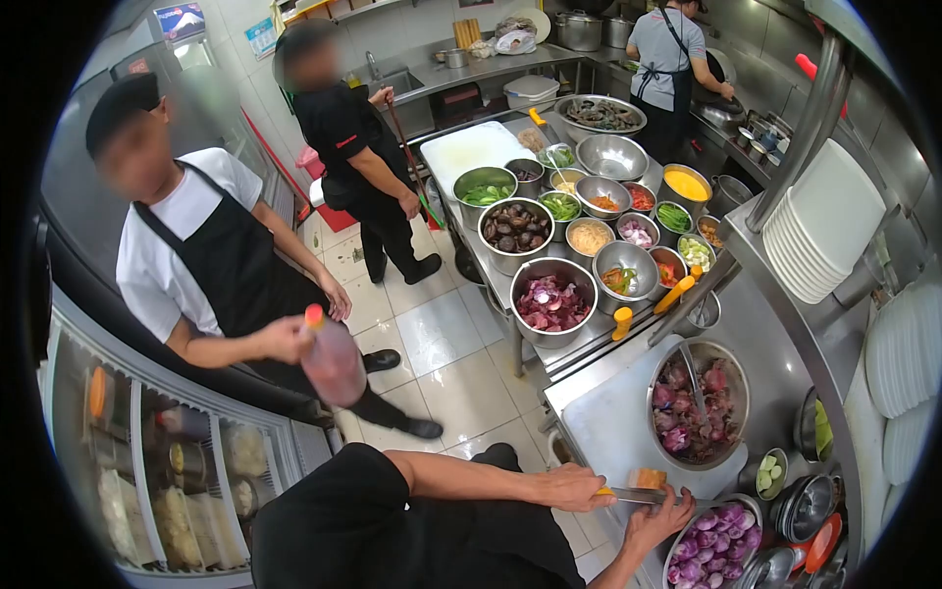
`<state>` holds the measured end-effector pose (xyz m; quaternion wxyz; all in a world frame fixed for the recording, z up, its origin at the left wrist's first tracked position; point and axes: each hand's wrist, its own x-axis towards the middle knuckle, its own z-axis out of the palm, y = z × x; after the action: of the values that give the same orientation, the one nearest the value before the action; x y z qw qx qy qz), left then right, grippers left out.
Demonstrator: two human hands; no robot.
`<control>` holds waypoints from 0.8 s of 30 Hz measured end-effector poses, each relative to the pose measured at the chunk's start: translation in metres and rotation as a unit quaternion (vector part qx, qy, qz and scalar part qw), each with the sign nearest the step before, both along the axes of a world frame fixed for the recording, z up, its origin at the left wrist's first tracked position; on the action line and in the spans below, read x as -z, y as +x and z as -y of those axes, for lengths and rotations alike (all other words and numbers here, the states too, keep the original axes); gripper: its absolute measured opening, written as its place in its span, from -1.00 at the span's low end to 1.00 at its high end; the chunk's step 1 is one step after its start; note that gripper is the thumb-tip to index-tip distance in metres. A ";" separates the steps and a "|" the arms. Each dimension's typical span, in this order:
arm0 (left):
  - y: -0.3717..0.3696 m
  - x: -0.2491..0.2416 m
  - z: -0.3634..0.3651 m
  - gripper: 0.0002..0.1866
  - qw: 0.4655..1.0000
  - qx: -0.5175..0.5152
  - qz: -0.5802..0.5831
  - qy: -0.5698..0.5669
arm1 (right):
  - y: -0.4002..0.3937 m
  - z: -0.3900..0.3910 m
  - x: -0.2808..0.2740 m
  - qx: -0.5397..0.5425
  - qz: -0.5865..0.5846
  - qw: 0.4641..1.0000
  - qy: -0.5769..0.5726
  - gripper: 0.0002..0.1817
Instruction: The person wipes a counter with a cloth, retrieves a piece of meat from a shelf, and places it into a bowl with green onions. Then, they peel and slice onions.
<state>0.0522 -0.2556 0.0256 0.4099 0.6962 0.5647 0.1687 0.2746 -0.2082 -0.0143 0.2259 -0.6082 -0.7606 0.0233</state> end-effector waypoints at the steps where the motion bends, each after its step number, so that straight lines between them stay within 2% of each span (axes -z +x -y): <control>1: -0.001 0.002 0.000 -0.30 1.000 -0.002 0.004 0.002 | -0.002 0.001 -0.003 0.009 -0.009 1.000 0.011 -0.29; 6: -0.006 -0.006 0.003 -0.30 0.999 -0.011 0.024 -0.019 | -0.014 0.003 -0.019 0.037 -0.036 0.994 0.099 -0.16; 9: -0.011 -0.010 0.004 -0.30 0.999 -0.013 0.031 -0.034 | -0.008 -0.002 -0.008 0.075 -0.075 0.987 0.123 -0.15; 15: -0.018 -0.015 0.008 -0.32 0.998 -0.027 0.041 -0.028 | -0.004 0.003 0.001 0.108 -0.123 0.971 0.176 -0.21; 18: -0.023 -0.014 0.008 -0.32 0.999 -0.039 0.027 -0.006 | -0.006 0.009 0.000 0.130 -0.136 0.968 0.164 -0.25; 20: -0.024 -0.015 0.010 -0.32 0.998 -0.049 0.014 0.027 | -0.008 0.006 0.004 0.122 -0.163 0.962 0.184 -0.27; 23: -0.035 -0.006 0.008 -0.33 0.999 -0.045 0.015 0.016 | -0.001 0.007 0.015 0.125 -0.193 0.952 0.201 -0.29; 24: -0.043 -0.027 0.008 -0.38 0.999 -0.052 0.014 -0.002 | -0.011 0.013 0.004 0.134 -0.232 0.947 0.178 -0.31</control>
<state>0.0095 -0.2634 0.0528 0.4095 0.6626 0.5950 0.1983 0.2640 -0.2210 -0.0183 0.5020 -0.6320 -0.5905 -0.0023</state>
